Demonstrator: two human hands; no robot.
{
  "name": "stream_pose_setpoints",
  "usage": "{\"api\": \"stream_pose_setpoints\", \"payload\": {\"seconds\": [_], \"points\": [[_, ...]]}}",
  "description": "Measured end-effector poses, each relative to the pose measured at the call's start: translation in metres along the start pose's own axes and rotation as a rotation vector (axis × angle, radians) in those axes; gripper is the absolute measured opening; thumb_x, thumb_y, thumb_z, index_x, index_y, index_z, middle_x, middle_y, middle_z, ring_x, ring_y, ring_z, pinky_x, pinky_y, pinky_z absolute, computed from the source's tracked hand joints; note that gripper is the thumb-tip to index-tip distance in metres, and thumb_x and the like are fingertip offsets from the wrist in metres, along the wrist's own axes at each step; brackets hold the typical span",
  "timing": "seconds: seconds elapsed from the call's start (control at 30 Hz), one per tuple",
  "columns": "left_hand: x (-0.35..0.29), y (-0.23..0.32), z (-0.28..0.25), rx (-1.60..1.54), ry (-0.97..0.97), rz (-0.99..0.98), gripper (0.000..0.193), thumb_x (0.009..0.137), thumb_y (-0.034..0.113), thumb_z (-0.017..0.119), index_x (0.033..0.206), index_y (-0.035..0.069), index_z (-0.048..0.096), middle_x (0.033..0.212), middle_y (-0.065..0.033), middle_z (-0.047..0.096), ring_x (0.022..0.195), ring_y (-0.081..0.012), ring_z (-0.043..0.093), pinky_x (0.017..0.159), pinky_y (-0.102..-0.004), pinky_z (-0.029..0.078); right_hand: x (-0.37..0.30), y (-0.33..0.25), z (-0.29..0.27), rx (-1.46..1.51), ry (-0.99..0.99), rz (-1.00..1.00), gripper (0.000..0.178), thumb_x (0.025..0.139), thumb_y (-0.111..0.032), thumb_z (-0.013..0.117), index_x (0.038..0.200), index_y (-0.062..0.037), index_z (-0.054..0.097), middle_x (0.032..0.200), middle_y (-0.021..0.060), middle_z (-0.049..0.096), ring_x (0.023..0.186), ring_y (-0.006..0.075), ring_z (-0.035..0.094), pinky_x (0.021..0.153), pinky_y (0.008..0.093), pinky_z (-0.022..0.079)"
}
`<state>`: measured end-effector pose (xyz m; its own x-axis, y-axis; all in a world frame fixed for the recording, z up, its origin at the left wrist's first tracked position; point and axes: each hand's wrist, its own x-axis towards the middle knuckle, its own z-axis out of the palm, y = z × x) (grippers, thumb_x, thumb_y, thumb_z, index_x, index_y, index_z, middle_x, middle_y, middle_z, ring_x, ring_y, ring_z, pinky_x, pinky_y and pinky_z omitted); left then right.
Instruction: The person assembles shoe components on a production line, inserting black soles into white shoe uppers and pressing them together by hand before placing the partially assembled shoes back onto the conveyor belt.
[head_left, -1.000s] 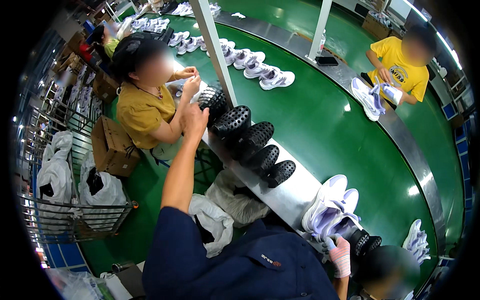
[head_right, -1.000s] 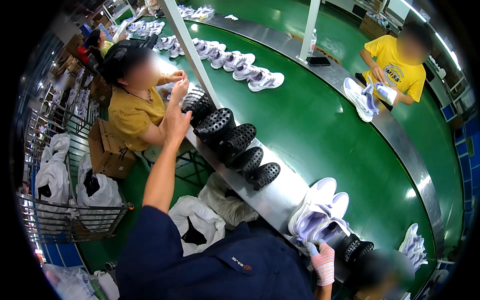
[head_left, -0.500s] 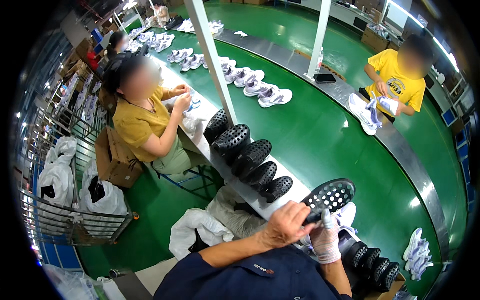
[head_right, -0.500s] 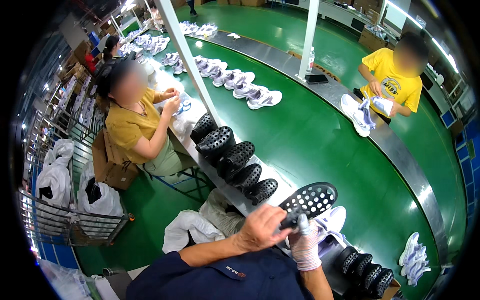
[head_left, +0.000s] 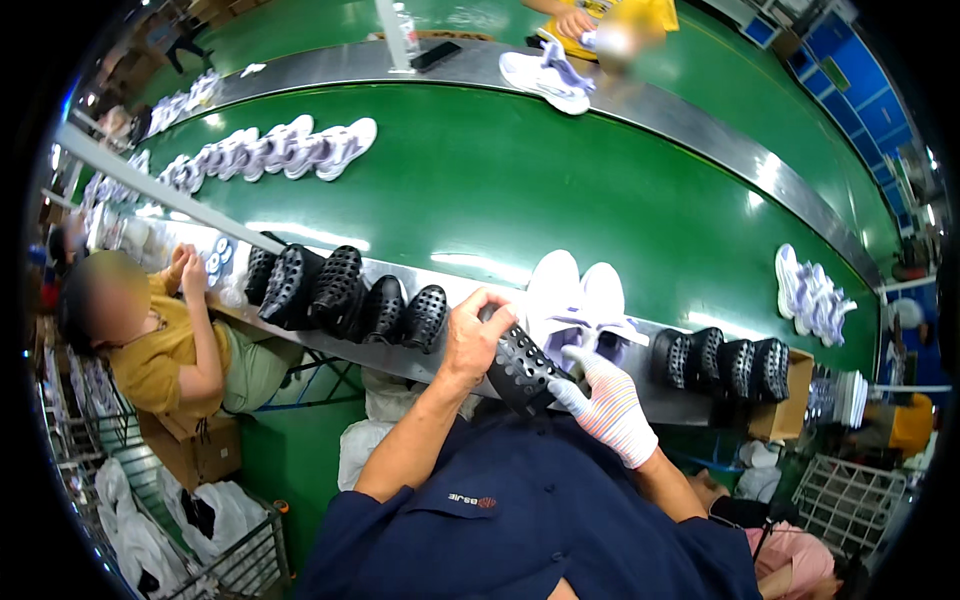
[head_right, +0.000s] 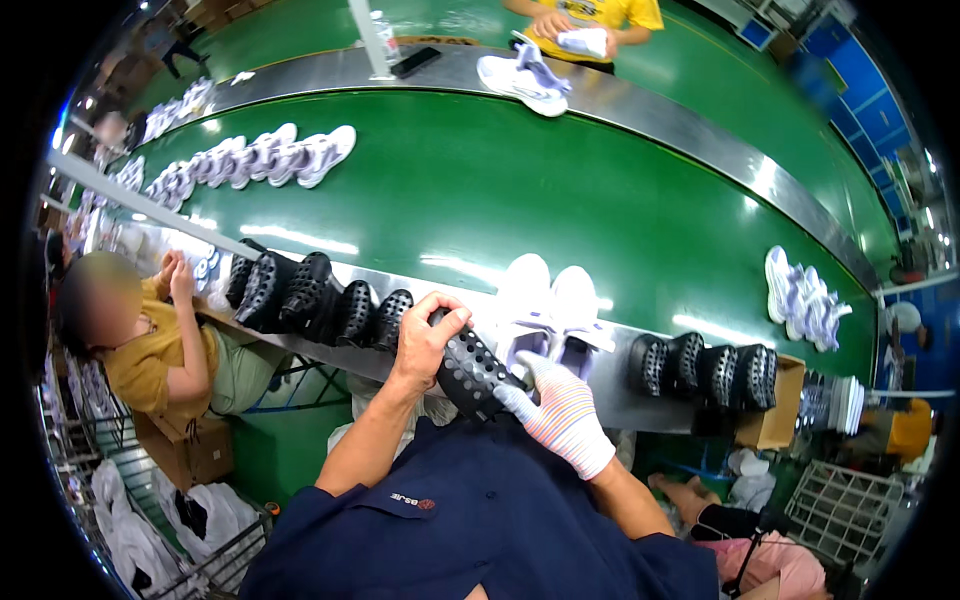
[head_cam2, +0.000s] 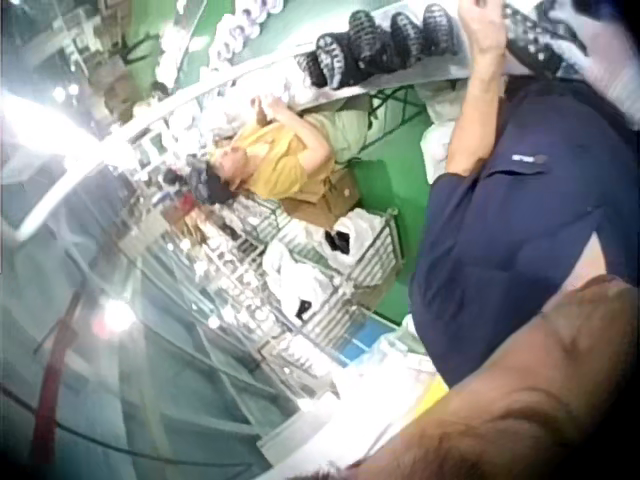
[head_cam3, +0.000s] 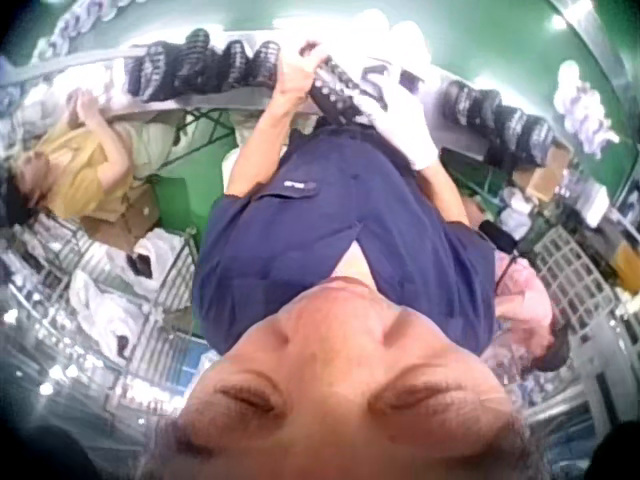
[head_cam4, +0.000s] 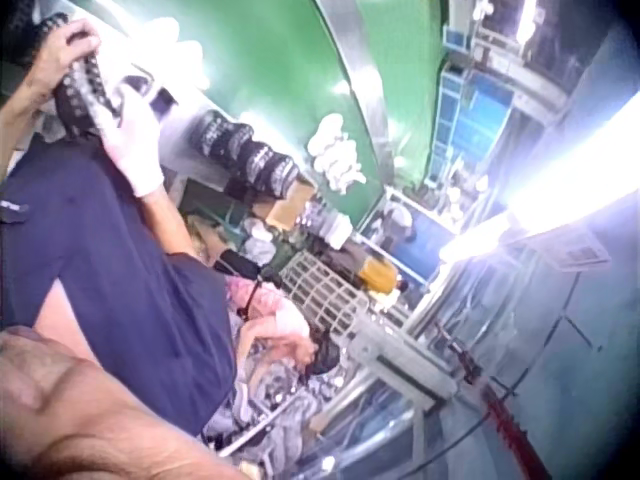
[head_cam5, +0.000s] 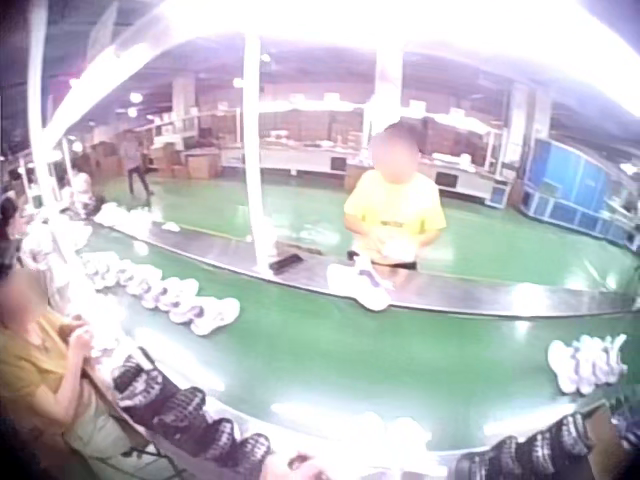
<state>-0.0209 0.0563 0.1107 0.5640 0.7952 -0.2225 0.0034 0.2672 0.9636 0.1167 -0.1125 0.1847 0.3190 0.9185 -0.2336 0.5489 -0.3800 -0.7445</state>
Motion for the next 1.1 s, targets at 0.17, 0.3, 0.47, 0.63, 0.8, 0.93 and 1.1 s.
{"api": "stream_pose_setpoints", "payload": {"seconds": [0.17, 0.3, 0.47, 0.63, 0.8, 0.93, 1.1], "points": [[-0.002, -0.023, 0.035, 0.021, -0.008, -0.109, 0.01, 0.088, 0.01, 0.071, 0.091, 0.002, 0.066, 0.081, -0.0045, 0.068, 0.075, -0.0102, 0.062, 0.071, -0.0253, 0.05, -0.015, 0.004, 0.002, -0.352, -0.158, 0.154, 0.062, 0.085, -0.055, 0.072, 0.106, 0.0025, 0.064, 0.085, 0.0252, 0.069, 0.082, 0.043, 0.069, 0.072, 0.0482, 0.054], [-0.004, -0.034, 0.053, 0.231, -0.039, -0.074, 0.015, 0.087, 0.013, 0.072, 0.091, 0.0, 0.066, 0.078, -0.0055, 0.066, 0.076, -0.013, 0.063, 0.071, -0.0286, 0.051, -0.028, 0.028, 0.005, -0.241, -0.13, 0.263, 0.064, 0.086, -0.058, 0.069, 0.093, 0.0052, 0.064, 0.08, 0.0282, 0.067, 0.077, 0.044, 0.068, 0.07, 0.0503, 0.053], [0.001, -0.032, 0.065, 0.823, 0.029, 0.435, 0.033, 0.081, 0.016, 0.076, 0.107, 0.001, 0.065, 0.096, -0.0147, 0.065, 0.092, -0.0318, 0.063, 0.085, -0.0425, 0.051, -0.032, 0.058, -0.019, -0.374, -0.238, 0.341, 0.065, 0.089, -0.059, 0.064, 0.087, 0.0052, 0.068, 0.082, 0.0287, 0.068, 0.083, 0.0436, 0.069, 0.077, 0.049, 0.054], [0.042, -0.062, 0.064, 1.029, -0.414, 0.582, 0.03, 0.075, 0.007, 0.073, 0.102, 0.0, 0.062, 0.097, -0.0171, 0.064, 0.099, -0.037, 0.06, 0.089, -0.0464, 0.049, -0.008, 0.053, -0.018, -0.535, -0.285, 0.435, 0.048, 0.091, -0.048, 0.064, 0.096, 0.0, 0.069, 0.09, 0.0253, 0.071, 0.091, 0.0406, 0.07, 0.083, 0.0493, 0.055], [0.045, -0.08, 0.073, 1.049, -0.45, 0.581, 0.01, 0.075, 0.002, 0.064, 0.083, -0.002, 0.06, 0.082, -0.022, 0.065, 0.083, -0.0417, 0.064, 0.078, -0.0489, 0.052, 0.04, 0.061, 0.046, -0.504, -0.105, 0.372, 0.023, 0.09, -0.019, 0.059, 0.102, -0.0018, 0.069, 0.093, 0.0221, 0.074, 0.088, 0.036, 0.074, 0.074, 0.0491, 0.058], [0.05, -0.078, 0.059, 1.007, -0.414, 0.495, 0.009, 0.077, 0.001, 0.06, 0.084, -0.004, 0.063, 0.086, -0.0251, 0.067, 0.083, -0.0431, 0.066, 0.079, -0.0494, 0.054, 0.055, 0.087, 0.095, -0.618, -0.055, 0.302, 0.023, 0.09, -0.013, 0.056, 0.101, -0.0005, 0.072, 0.099, 0.0248, 0.072, 0.086, 0.0354, 0.074, 0.071, 0.0492, 0.06], [0.052, -0.082, 0.054, 1.03, -0.517, 0.545, 0.012, 0.079, 0.004, 0.065, 0.085, -0.005, 0.063, 0.086, -0.0274, 0.066, 0.085, -0.0463, 0.065, 0.079, -0.052, 0.053, 0.07, 0.104, 0.097, -0.574, -0.15, 0.236, 0.023, 0.09, -0.013, 0.056, 0.103, -0.0015, 0.071, 0.095, 0.0218, 0.073, 0.086, 0.0358, 0.074, 0.069, 0.0489, 0.06]]}}
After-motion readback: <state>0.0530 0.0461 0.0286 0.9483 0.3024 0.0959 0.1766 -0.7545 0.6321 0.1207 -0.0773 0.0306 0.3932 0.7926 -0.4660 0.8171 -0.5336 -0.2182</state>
